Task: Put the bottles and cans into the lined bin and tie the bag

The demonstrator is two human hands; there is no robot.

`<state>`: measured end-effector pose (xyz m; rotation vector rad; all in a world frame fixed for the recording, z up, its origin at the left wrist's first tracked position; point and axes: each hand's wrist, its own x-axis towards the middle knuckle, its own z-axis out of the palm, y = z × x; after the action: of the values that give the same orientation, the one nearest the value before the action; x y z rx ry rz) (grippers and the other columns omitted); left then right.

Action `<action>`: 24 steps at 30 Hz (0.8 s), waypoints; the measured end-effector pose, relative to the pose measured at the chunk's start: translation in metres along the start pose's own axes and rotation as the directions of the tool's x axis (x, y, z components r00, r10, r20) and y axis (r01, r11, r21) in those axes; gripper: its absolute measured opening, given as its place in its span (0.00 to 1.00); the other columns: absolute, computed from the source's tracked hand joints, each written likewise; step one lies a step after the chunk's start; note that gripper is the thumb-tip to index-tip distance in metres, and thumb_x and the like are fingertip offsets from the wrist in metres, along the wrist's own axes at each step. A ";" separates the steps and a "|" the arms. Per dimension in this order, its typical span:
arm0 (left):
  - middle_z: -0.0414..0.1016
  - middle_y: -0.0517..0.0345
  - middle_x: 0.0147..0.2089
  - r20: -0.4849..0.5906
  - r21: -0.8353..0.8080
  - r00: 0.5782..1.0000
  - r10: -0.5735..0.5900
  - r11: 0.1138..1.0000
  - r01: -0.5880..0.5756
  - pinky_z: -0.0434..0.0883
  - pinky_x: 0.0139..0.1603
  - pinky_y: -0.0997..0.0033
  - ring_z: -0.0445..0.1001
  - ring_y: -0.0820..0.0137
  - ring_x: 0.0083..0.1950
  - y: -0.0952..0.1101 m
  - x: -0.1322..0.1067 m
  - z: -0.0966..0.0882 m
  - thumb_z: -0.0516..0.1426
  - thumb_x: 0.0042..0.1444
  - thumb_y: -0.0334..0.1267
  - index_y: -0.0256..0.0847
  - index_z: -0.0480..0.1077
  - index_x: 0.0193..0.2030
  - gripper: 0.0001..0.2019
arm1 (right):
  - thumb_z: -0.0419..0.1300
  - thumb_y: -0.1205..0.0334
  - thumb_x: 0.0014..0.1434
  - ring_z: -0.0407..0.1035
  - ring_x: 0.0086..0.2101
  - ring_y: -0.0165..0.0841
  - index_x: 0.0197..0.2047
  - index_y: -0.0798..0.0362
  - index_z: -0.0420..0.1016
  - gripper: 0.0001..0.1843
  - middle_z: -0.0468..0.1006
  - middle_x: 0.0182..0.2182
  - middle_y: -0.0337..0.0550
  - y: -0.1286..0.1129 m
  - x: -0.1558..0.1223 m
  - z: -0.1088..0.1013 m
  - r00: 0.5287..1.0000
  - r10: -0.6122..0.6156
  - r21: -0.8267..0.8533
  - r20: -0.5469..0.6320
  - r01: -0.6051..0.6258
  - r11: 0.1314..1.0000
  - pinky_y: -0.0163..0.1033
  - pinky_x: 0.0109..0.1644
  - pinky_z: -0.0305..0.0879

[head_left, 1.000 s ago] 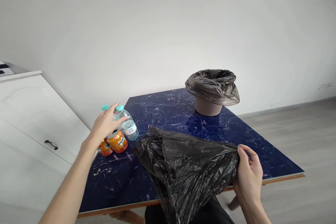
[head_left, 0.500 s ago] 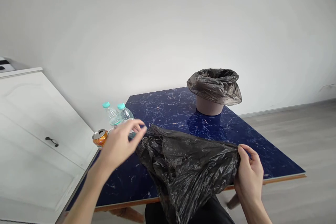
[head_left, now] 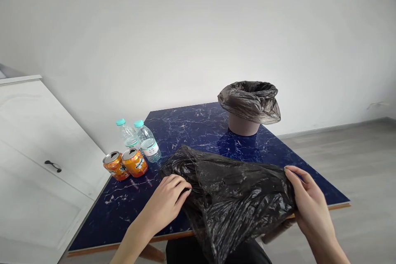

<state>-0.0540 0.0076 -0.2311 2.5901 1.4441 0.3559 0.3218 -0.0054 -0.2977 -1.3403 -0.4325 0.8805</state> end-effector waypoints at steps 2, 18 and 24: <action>0.82 0.54 0.51 -0.022 0.005 1.000 0.016 1.000 -0.016 0.74 0.58 0.54 0.79 0.58 0.54 0.003 0.004 0.000 0.52 0.77 0.41 0.49 0.78 0.50 0.12 | 0.75 0.35 0.49 0.71 0.31 0.35 0.53 0.49 0.78 0.36 0.78 0.32 0.38 -0.005 0.012 -0.011 0.997 -0.080 -0.050 0.002 0.080 0.996 0.37 0.33 0.65; 0.71 0.50 0.75 -0.070 0.064 0.998 0.006 0.998 -0.002 0.66 0.76 0.46 0.67 0.55 0.77 -0.026 0.019 0.021 0.52 0.77 0.49 0.47 0.68 0.71 0.21 | 0.64 0.51 0.69 0.74 0.25 0.32 0.55 0.43 0.75 0.14 0.79 0.30 0.36 -0.020 -0.109 0.008 0.550 -0.471 -0.280 0.689 0.803 0.527 0.33 0.28 0.72; 0.45 0.47 0.85 0.129 0.046 0.990 -0.064 0.997 0.059 0.46 0.83 0.36 0.38 0.48 0.86 -0.024 0.041 0.038 0.50 0.72 0.67 0.47 0.48 0.83 0.42 | 0.64 0.59 0.62 0.72 0.26 0.34 0.60 0.45 0.68 0.24 0.69 0.31 0.34 0.014 -0.135 0.031 0.504 -0.474 -0.322 0.722 0.851 0.416 0.35 0.31 0.73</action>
<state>-0.0427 0.0543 -0.2682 2.5412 1.4971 0.1472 0.2117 -0.0872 -0.2765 -1.2902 -1.7872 0.3152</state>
